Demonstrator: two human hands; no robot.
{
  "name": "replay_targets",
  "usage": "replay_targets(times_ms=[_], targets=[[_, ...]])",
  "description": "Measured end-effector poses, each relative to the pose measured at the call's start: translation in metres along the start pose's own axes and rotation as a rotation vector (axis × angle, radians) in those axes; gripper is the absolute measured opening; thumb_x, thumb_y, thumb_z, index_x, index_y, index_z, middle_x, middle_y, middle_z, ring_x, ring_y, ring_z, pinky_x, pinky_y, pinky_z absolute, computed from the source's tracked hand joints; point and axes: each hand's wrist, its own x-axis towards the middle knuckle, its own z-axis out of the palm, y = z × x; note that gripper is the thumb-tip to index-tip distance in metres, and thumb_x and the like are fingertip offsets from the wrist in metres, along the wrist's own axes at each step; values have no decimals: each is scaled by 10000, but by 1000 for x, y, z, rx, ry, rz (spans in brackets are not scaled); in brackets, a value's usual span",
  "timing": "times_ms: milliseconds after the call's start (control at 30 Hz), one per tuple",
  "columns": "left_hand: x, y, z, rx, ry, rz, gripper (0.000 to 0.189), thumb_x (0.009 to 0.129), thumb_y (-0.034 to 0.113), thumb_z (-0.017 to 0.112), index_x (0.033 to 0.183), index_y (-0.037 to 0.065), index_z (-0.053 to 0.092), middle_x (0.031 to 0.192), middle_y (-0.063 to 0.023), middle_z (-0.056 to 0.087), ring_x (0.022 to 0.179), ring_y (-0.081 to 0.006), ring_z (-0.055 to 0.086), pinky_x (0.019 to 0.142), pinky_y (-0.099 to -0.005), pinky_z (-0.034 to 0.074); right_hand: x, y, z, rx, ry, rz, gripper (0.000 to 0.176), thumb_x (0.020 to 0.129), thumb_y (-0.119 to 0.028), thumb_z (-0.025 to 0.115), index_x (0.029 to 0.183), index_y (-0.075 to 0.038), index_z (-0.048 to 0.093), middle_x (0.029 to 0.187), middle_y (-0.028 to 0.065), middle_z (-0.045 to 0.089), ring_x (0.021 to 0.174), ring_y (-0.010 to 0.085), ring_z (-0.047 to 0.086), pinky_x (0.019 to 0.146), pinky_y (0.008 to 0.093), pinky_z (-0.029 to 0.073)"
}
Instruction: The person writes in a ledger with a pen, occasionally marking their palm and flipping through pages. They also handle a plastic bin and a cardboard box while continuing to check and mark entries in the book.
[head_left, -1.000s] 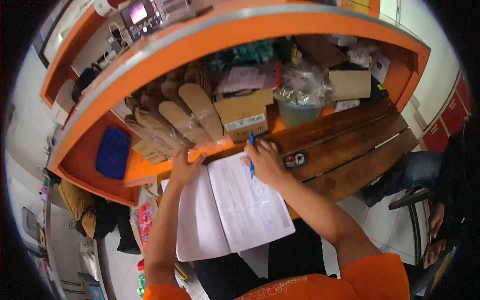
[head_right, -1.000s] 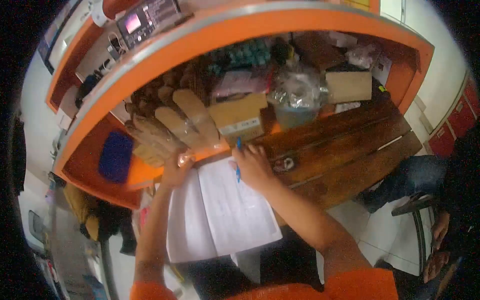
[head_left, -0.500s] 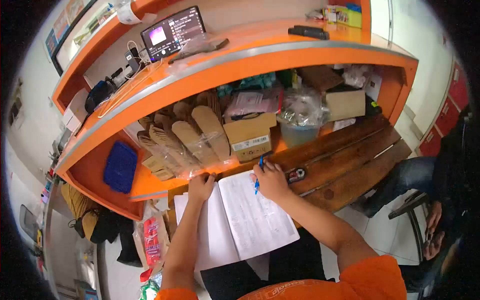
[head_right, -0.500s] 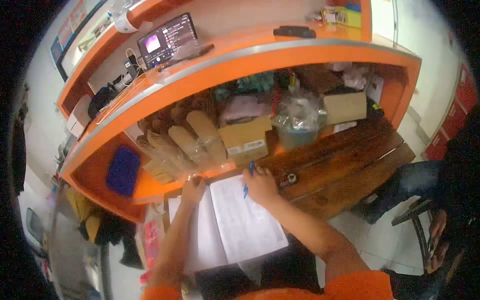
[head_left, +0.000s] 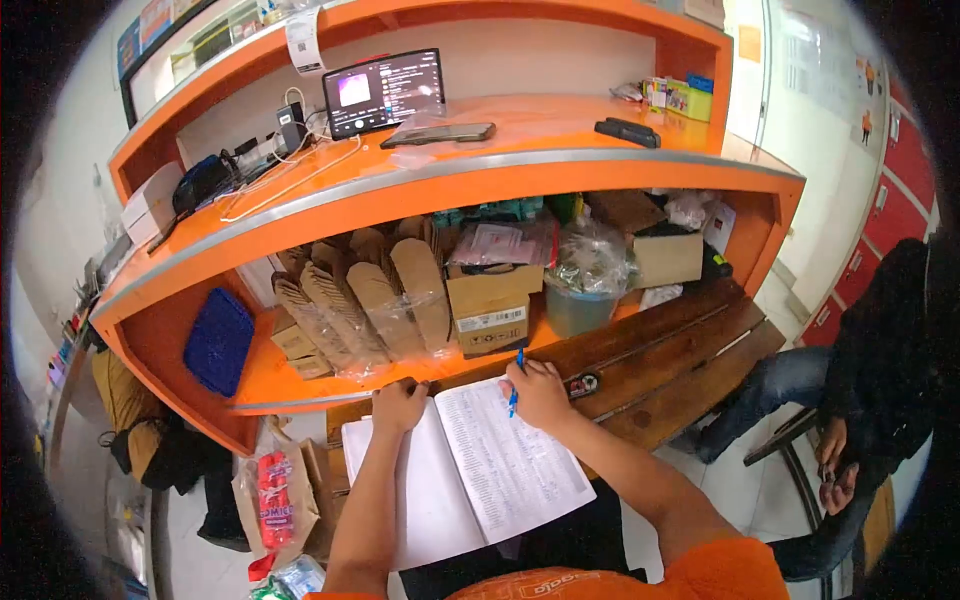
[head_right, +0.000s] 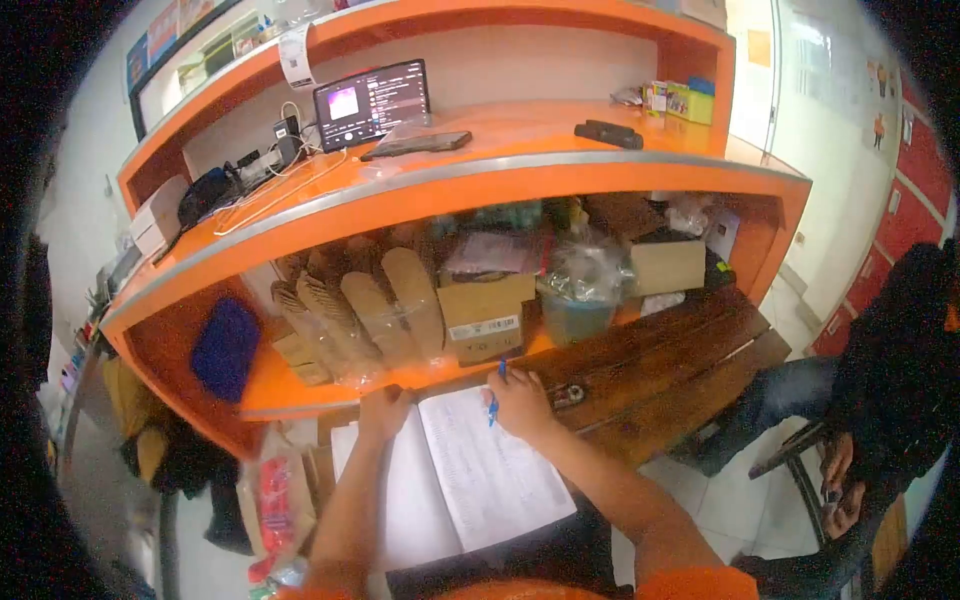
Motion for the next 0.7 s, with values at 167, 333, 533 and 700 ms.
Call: replay_targets(times_ms=[167, 333, 533, 700], targets=[[0, -1, -3, -34, -28, -18, 521, 964, 525, 546, 1108, 87, 790, 1098, -205, 761, 1131, -382, 685, 1090, -532, 410, 2, -1, -2, -5, -43, 22, 239, 927, -266, 716, 970, -62, 600, 874, 155, 681, 942, 360, 652, 853, 506, 432], [6, -10, 1, -22, -69, 9, 543, 965, 554, 537, 1128, 101, 789, 1106, -196, 764, 1158, -369, 679, 1101, -548, 397, -10, -14, -44, -186, 177, 160, 308, 922, -268, 737, 1105, -42, 634, 1199, 140, 710, 1138, 338, 609, 989, 533, 370], [8, -14, -3, -95, -124, 28, 543, 975, 563, 522, 1107, 115, 798, 1132, -181, 764, 1162, -359, 682, 1119, -549, 381, -51, 4, -74, -206, -131, 635, 609, 826, -525, 807, 1166, -56, 619, 1148, 199, 692, 1178, 439, 598, 932, 623, 444], [1, -10, -7, -73, -127, -19, 558, 981, 582, 519, 1095, 115, 800, 1148, -192, 758, 1181, -348, 673, 1121, -547, 369, -63, 16, -77, -157, 87, 485, 567, 802, -316, 900, 1163, -18, 581, 1064, 177, 699, 999, 347, 687, 887, 468, 534]])
